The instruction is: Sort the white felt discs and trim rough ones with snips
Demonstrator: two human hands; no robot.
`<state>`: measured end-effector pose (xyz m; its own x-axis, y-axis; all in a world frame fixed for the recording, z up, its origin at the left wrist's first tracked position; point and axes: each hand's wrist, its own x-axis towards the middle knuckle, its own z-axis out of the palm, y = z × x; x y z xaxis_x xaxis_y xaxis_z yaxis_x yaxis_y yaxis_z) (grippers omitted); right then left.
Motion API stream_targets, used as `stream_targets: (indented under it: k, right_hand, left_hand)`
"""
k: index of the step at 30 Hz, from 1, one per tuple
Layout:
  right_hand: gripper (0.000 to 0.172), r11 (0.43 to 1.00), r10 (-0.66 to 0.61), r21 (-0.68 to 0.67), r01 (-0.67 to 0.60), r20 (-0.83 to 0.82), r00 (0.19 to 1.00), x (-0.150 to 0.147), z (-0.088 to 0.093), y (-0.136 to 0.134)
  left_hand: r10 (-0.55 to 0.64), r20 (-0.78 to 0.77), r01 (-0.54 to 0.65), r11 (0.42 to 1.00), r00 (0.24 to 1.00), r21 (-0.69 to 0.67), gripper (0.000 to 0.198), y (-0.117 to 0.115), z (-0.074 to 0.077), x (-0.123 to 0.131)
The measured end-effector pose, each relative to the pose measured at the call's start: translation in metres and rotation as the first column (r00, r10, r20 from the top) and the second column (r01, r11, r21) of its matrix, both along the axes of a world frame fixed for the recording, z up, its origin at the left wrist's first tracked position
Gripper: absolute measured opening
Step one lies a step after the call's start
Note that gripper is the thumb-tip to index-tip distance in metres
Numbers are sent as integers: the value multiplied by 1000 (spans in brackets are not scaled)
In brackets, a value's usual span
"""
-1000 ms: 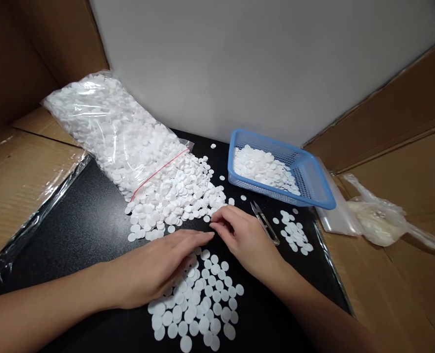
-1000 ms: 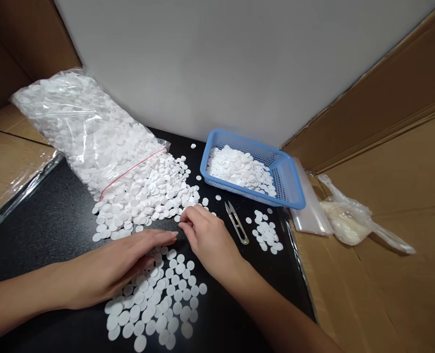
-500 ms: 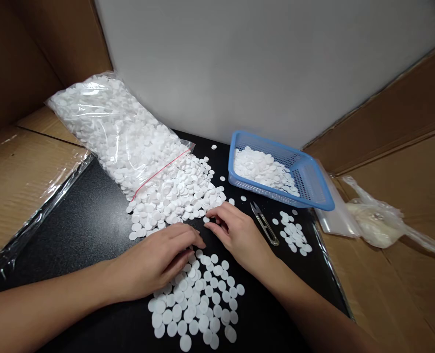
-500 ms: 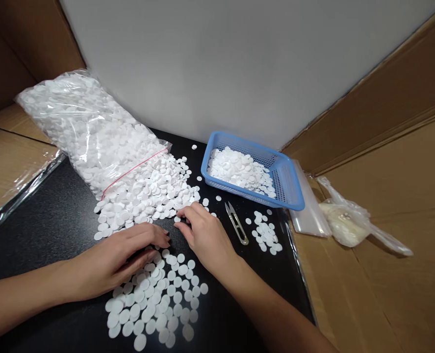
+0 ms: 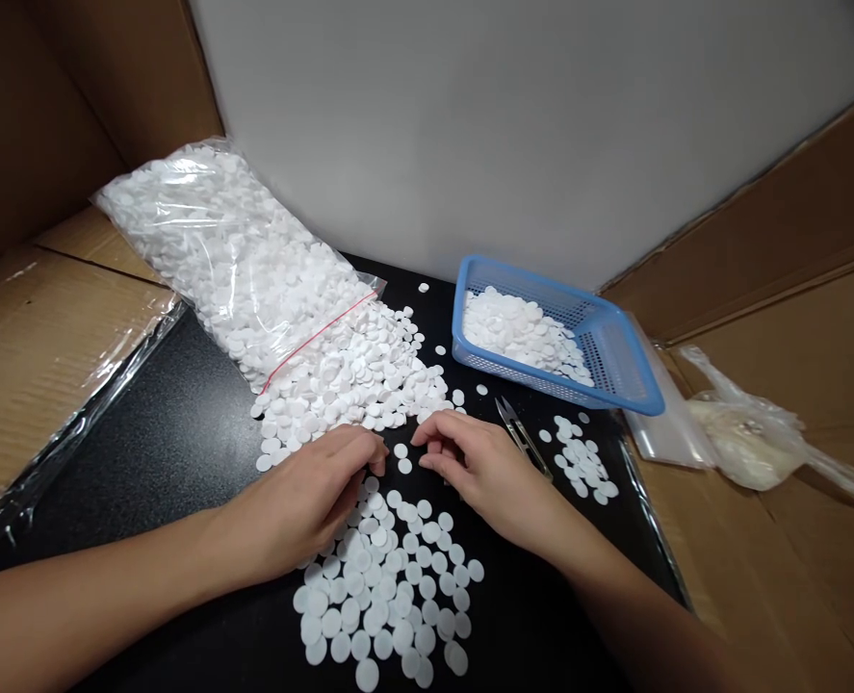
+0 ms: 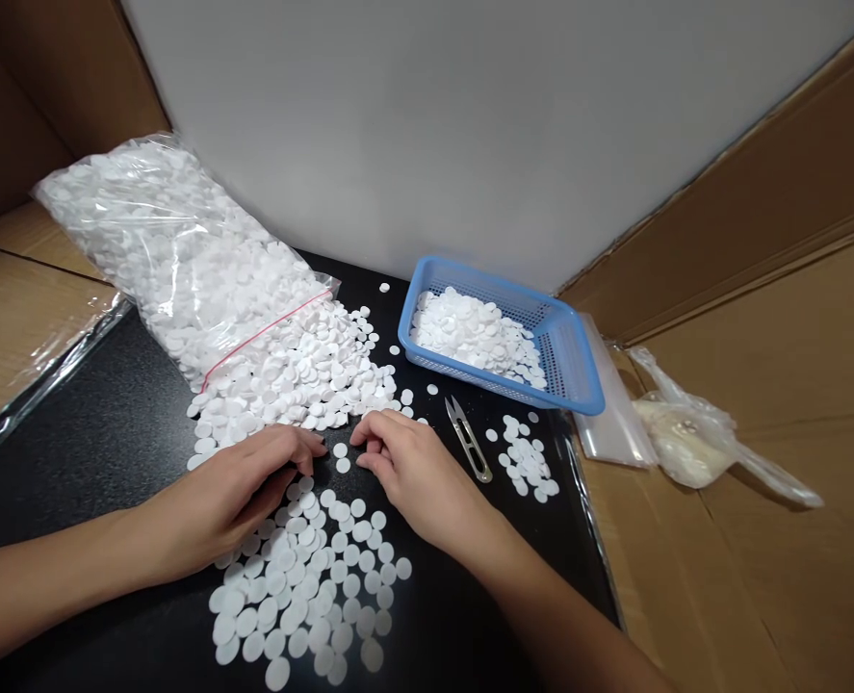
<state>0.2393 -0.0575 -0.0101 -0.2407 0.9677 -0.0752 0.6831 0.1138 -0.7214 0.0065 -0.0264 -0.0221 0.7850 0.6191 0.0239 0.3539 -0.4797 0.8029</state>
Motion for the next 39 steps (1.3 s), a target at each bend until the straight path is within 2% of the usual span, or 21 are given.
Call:
stream_targets:
  k: [7,11,16,22,25,29,32,35,39]
  right_hand:
    - [18,995,24,90,-29,54,998,-7,-1,-2]
    - [13,999,16,42,-19,80,997,-9,-1,-5]
    - [15,993,96,-72,-92,61,993,-10,3,-7]
    - [10,989,10,143,-21,79,997,-12,-10,-4]
    - [11,983,10,185,-18,43,999,-13,-16,-3]
    - [17,981,-5,194,13,-42,999,-16,-16,-3]
    - [16,991,1,131,8,-72,997,-15,-11,-2]
    - [12,999,-37,6,37,-87,996,-9,-3,0]
    - [15,987,-68,-142,68,11,998,-2,4,3]
  left_hand:
    - [-3,-4,3,1000,1000,-4,23,-2,0,0]
    - [4,-4,-4,1000,1000,-5,22,-1,2,1]
    - [-1,15,1,1000,1000,8,23,-1,2,1]
    - [10,13,-11,1000,1000,15,23,-2,2,2]
    - [14,11,-14,1000,1000,13,22,-1,3,2]
    - [-2,-6,2,1000,1000,1,22,-1,3,2]
    - [0,-16,0,1000,1000,-7,23,-2,1,1]
    - [14,-1,-14,1000,1000,-5,23,-2,-1,1]
    - [10,0,-10,1000,1000,-15,21,-2,-2,0]
